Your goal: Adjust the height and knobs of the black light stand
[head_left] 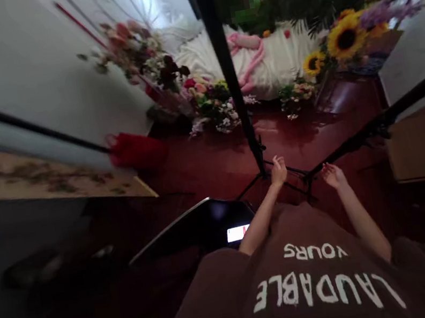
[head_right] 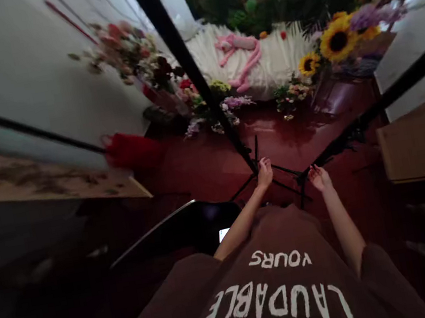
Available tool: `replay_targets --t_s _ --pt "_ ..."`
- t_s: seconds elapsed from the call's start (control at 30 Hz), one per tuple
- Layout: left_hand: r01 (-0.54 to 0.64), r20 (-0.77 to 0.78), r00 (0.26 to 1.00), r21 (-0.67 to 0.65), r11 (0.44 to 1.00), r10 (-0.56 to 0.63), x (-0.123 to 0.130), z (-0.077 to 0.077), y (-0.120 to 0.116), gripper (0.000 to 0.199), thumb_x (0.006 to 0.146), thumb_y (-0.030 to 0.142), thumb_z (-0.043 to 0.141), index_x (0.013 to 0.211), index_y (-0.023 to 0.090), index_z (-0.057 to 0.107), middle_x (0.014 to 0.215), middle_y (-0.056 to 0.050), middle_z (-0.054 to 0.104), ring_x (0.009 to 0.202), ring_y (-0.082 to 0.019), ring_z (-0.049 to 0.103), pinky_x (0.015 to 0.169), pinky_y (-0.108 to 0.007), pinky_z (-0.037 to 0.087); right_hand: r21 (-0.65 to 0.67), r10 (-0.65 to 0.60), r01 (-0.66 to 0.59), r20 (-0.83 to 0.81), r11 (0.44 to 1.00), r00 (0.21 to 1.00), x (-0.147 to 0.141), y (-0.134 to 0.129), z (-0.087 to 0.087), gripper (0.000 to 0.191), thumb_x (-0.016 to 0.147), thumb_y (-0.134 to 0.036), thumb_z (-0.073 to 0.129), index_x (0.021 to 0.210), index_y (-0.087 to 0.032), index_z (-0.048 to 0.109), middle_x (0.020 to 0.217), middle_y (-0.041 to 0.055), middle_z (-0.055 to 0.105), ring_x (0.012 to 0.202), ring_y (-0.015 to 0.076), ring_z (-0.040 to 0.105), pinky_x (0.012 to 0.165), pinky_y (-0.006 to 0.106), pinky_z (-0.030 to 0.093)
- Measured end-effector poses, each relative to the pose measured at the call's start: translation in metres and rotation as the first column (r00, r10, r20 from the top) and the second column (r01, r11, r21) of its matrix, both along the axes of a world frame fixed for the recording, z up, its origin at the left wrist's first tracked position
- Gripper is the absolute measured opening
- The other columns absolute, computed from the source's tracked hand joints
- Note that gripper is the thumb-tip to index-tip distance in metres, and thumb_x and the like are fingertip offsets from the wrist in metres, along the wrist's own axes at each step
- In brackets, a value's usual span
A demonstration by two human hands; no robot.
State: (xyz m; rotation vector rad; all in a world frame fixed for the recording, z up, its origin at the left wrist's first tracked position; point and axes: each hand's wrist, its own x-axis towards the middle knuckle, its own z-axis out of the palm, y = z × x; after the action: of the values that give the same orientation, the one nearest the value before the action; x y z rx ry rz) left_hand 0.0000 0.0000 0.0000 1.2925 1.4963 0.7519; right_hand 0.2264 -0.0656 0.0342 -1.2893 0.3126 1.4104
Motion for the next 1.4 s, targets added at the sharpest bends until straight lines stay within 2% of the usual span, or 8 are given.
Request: replay_targets --t_s 0.17,0.3,0.4,0.63,0.77,0.93,1.17,1.4 --pt "0.249 0.067 0.962 0.186 0.95 -0.265 0.06 0.026 0.024 0.04 0.105 0.04 0.034 0.137 0.017 0.044 0.14 -0.015 0.061 0.132 -0.021 0.059 0.113 -0.038 0.044 0.149 -0.109 0.075 0.237 0.986 0.965 0.061 -0.016 0.033 0.024 0.098 -0.026 0.049 0.079 -0.022 0.064 0.064 -0.0033 0.071 0.051 0.0083 0.065 0.052 0.018 0.055" --pt "0.466 0.142 0.809 0.436 0.77 -0.57 0.121 0.059 0.026 0.045 0.103 0.047 0.037 0.137 0.019 0.045 0.141 -0.014 0.06 0.133 -0.019 0.058 0.115 -0.037 0.042 0.161 -0.007 -0.095 0.542 0.982 0.841 0.093 -0.02 0.068 0.022 0.094 -0.042 0.059 0.085 -0.023 0.063 0.068 -0.0029 0.071 0.051 0.0094 0.064 0.046 0.018 0.049" --pt "0.499 0.17 0.705 0.571 0.652 -0.688 0.162 0.08 0.021 0.051 0.101 0.048 0.042 0.142 0.019 0.041 0.143 -0.016 0.058 0.135 -0.021 0.055 0.115 -0.039 0.042 0.076 0.131 -0.258 0.706 0.963 0.696 0.109 -0.02 0.094 0.017 0.09 -0.04 0.065 0.095 -0.023 0.063 0.076 -0.0012 0.074 0.057 0.0119 0.066 0.049 0.02 0.051" --pt "0.417 0.177 0.774 0.58 0.7 -0.608 0.208 0.086 0.017 0.045 0.1 0.043 0.044 0.139 0.019 0.044 0.125 -0.016 0.066 0.112 -0.021 0.067 0.099 -0.037 0.051 -0.099 0.462 -0.585 0.723 0.805 0.514 0.134 -0.015 0.131 0.024 0.087 -0.04 0.07 0.1 -0.02 0.069 0.094 0.0095 0.077 0.076 0.0185 0.071 0.066 0.03 0.059" --pt "0.425 0.138 0.793 0.573 0.701 -0.593 0.208 0.083 0.016 0.039 0.1 0.042 0.047 0.132 0.02 0.048 0.112 -0.012 0.069 0.096 -0.019 0.069 0.087 -0.033 0.053 -0.077 0.518 -0.654 0.683 0.752 0.515 0.143 -0.009 0.134 0.026 0.077 -0.041 0.077 0.091 -0.02 0.069 0.097 0.0083 0.076 0.082 0.0174 0.07 0.069 0.028 0.058" --pt "0.401 0.147 0.799 0.593 0.698 -0.584 0.207 0.086 0.016 0.033 0.099 0.041 0.049 0.125 0.022 0.052 0.101 -0.008 0.069 0.084 -0.016 0.067 0.079 -0.028 0.052 -0.007 0.413 -0.653 0.78 0.757 0.47 0.151 -0.007 0.125 0.045 0.059 -0.044 0.089 0.09 -0.022 0.065 0.094 0.0037 0.074 0.082 0.0169 0.068 0.069 0.028 0.057" --pt "0.367 0.15 0.808 0.628 0.686 -0.569 0.209 0.086 0.017 0.029 0.099 0.039 0.05 0.121 0.02 0.054 0.094 -0.006 0.069 0.078 -0.014 0.066 0.074 -0.025 0.05 0.174 0.101 -0.568 0.903 0.804 0.418 0.137 -0.005 0.109 0.045 0.051 -0.046 0.092 0.071 -0.022 0.06 0.094 0.0043 0.074 0.092 0.0217 0.069 0.086 0.039 0.057" --pt "0.381 0.158 0.796 0.62 0.686 -0.585 0.209 0.083 0.017 0.029 0.1 0.039 0.049 0.122 0.022 0.053 0.088 -0.004 0.068 0.073 -0.012 0.065 0.071 -0.024 0.05 0.203 -0.106 -0.354 0.956 0.913 0.274 0.124 -0.003 0.089 0.023 0.069 -0.03 0.07 0.049 -0.022 0.061 0.1 0.0062 0.072 0.101 0.0241 0.068 0.099 0.046 0.052"
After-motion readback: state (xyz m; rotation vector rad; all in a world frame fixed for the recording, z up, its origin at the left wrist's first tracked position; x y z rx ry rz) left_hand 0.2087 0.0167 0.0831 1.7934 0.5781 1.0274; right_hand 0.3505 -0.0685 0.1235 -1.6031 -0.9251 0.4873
